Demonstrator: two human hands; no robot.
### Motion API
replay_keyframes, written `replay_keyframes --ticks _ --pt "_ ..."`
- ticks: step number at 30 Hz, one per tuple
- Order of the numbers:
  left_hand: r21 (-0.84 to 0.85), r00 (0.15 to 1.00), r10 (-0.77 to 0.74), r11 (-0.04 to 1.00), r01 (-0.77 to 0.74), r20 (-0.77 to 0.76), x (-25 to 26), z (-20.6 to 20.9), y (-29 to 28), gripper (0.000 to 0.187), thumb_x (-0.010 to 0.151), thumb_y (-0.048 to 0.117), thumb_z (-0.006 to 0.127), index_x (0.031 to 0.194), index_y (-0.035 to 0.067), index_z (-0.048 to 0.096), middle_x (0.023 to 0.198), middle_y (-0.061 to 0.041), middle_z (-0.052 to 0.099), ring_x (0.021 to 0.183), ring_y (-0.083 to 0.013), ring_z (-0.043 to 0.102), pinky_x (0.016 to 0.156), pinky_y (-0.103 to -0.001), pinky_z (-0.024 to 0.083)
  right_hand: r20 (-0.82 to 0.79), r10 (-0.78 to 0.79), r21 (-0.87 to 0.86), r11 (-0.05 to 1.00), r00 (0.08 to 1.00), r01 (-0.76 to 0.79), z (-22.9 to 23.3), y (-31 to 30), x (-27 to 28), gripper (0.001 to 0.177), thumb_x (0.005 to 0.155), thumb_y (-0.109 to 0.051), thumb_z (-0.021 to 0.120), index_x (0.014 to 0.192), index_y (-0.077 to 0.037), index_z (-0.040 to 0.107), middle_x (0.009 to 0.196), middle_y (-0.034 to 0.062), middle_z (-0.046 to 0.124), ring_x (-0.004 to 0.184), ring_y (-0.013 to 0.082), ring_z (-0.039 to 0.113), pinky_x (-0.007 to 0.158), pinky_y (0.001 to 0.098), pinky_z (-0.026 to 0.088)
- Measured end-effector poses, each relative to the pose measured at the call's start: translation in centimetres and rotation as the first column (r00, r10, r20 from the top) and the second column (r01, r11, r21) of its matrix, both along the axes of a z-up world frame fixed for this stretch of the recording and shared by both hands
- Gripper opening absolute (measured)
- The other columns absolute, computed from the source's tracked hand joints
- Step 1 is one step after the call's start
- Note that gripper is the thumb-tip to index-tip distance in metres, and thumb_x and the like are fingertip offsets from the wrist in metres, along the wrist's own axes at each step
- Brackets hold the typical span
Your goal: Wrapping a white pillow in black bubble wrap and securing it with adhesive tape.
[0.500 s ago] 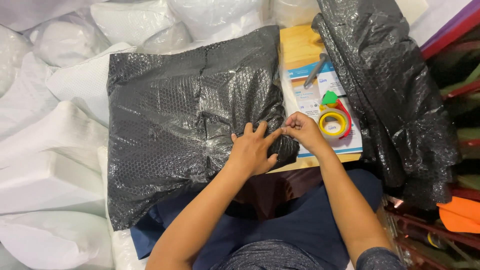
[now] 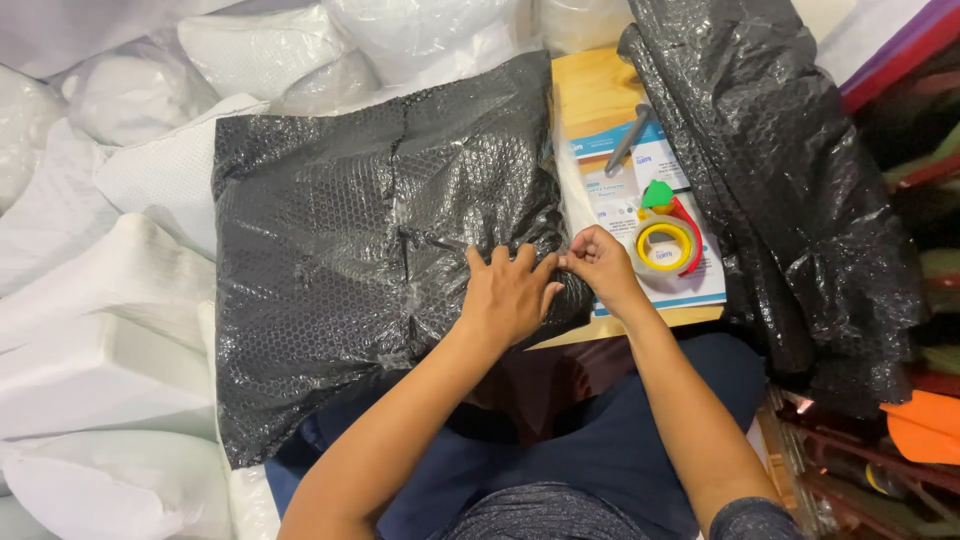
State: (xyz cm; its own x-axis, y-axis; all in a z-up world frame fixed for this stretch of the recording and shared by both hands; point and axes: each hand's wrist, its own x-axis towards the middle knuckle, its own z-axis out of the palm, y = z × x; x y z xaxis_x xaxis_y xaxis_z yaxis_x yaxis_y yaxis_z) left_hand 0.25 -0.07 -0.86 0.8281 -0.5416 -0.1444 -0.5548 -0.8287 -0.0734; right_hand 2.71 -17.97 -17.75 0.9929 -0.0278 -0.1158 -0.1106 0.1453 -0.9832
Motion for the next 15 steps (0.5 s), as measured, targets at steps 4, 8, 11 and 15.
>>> replay_keyframes --ticks 4,8,11,15 --pt "-0.064 0.984 -0.115 0.99 0.125 0.139 1.0 -1.4 0.6 0.046 0.098 0.04 0.047 0.14 0.023 0.056 0.114 -0.011 0.056 0.116 -0.0373 0.05 0.101 -0.076 0.036 -0.007 -0.031 -0.024 0.999 0.999 0.031 0.0 0.0 -0.1 0.031 0.083 -0.011 0.088 0.098 -0.009 0.061 0.073 -0.0037 0.063 0.064 -0.0013 0.061 0.062 0.0133 0.051" --pt "-0.132 0.989 -0.126 0.982 0.135 0.075 0.9 -0.2 1.0 0.043 0.1 0.037 0.042 0.14 0.031 0.057 0.142 -0.011 0.047 0.144 -0.0405 0.03 0.107 -0.082 0.021 -0.008 -0.049 -0.022 0.999 0.999 0.049 -0.3 0.2 -0.2 0.03 0.085 -0.014 0.088 0.096 -0.011 0.06 0.075 -0.0034 0.066 0.064 -0.001 0.061 0.063 0.0139 0.051" --pt "-0.16 0.998 -0.064 0.985 0.064 0.0 0.9 -0.1 1.2 0.046 0.1 0.041 0.041 0.142 0.03 0.057 0.15 -0.012 0.043 0.151 -0.0426 0.021 0.108 -0.082 0.019 -0.018 -0.055 -0.01 0.998 0.998 0.055 0.3 0.5 -0.7 0.032 0.082 -0.013 0.089 0.095 -0.011 0.06 0.076 -0.0026 0.067 0.065 -0.0006 0.062 0.064 0.0145 0.051" --pt "-0.197 1.0 -0.017 0.98 0.015 -0.009 0.9 -1.0 1.3 0.048 0.097 0.048 0.04 0.139 0.032 0.058 0.153 -0.012 0.041 0.152 -0.0437 0.019 0.108 -0.081 0.019 -0.029 -0.107 -0.046 0.993 0.994 0.106 -0.1 0.6 -0.8 0.035 0.077 -0.015 0.092 0.092 -0.012 0.06 0.077 -0.0035 0.068 0.065 -0.0011 0.059 0.064 0.0143 0.048"
